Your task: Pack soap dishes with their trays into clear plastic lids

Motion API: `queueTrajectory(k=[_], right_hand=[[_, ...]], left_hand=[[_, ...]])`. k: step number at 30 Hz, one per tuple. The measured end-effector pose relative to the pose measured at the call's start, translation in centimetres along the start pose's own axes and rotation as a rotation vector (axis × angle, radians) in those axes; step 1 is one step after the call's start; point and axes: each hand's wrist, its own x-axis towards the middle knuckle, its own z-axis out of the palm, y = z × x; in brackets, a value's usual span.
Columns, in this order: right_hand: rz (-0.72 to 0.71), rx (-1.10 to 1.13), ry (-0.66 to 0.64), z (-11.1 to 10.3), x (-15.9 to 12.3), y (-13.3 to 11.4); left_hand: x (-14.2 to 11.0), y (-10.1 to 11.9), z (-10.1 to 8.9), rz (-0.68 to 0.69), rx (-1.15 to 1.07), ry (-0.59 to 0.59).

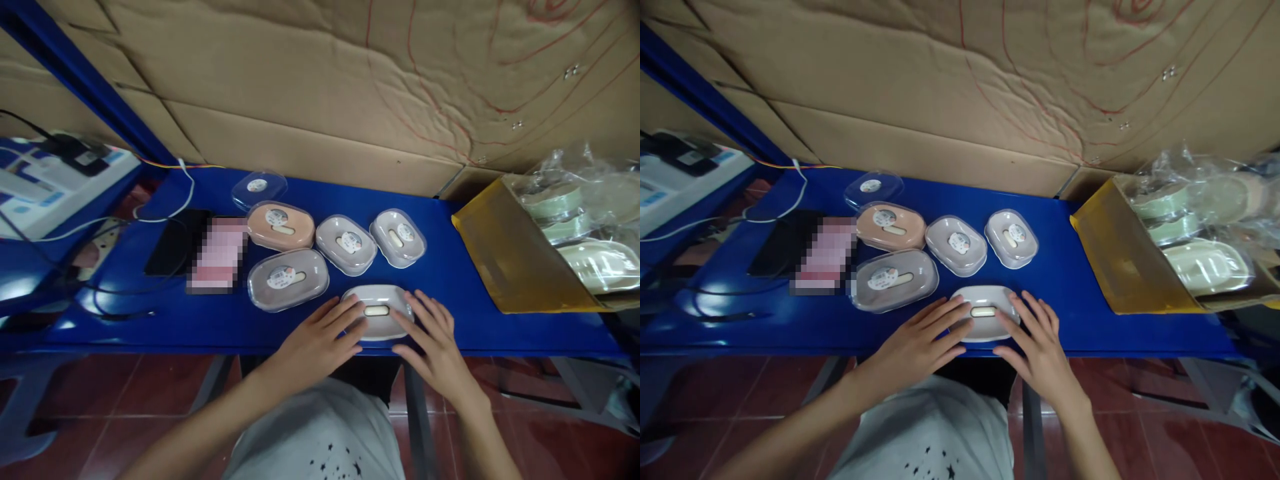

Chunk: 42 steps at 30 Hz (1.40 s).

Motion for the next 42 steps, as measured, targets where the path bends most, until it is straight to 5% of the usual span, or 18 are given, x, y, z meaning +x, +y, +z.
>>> queueTrajectory(k=[3,7,11,14,17,20,27,31,34,37,42], right_hand=[[-0.067,0.012,0.038,-3.1,4.8,-0.5],[-0.292,0.111,-0.034,-4.2,16.8,-2.2],[-0.483,0.062,-0.263,1.2,30.7,-3.9],[-0.476,-0.081,-0.427,6.6,38.7,-4.7],[-0.443,-0.125,-0.545,10.4,43.3,-5.0],[-0.455,-0.122,-0.551,12.1,45.0,-4.4],[-0.286,0.061,-0.601,10.4,43.3,-1.1],[-0.211,0.097,-0.388,6.0,39.4,-0.1],[-0.239,0.185,-0.142,1.2,32.8,0.2],[-0.196,0.3,-0.053,-2.3,23.0,0.4],[0.077,0.498,0.041,-1.4,6.5,0.6]], left_hand=[[-1.0,-0.3,-0.5,0.0,-0.01,0.003],[-1.7,-0.7,-0.9,0.001,-0.015,0.018],[-1.9,-0.8,-0.7,-0.017,-0.055,0.041],[-2.1,-0.9,-0.6,-0.05,-0.104,0.044],[-2.3,-1.0,-0.7,-0.07,-0.148,0.048],[-2.4,-1.2,-0.9,-0.056,-0.164,0.045],[-2.2,-1.3,-1.3,-0.073,-0.159,0.042],[-2.2,-1.3,-1.4,-0.074,-0.159,0.053],[-2.3,-1.2,-1.4,-0.082,-0.19,0.083],[-2.4,-1.2,-1.5,-0.094,-0.216,0.089],[-2.4,-0.9,-1.7,-0.134,-0.198,0.139]])
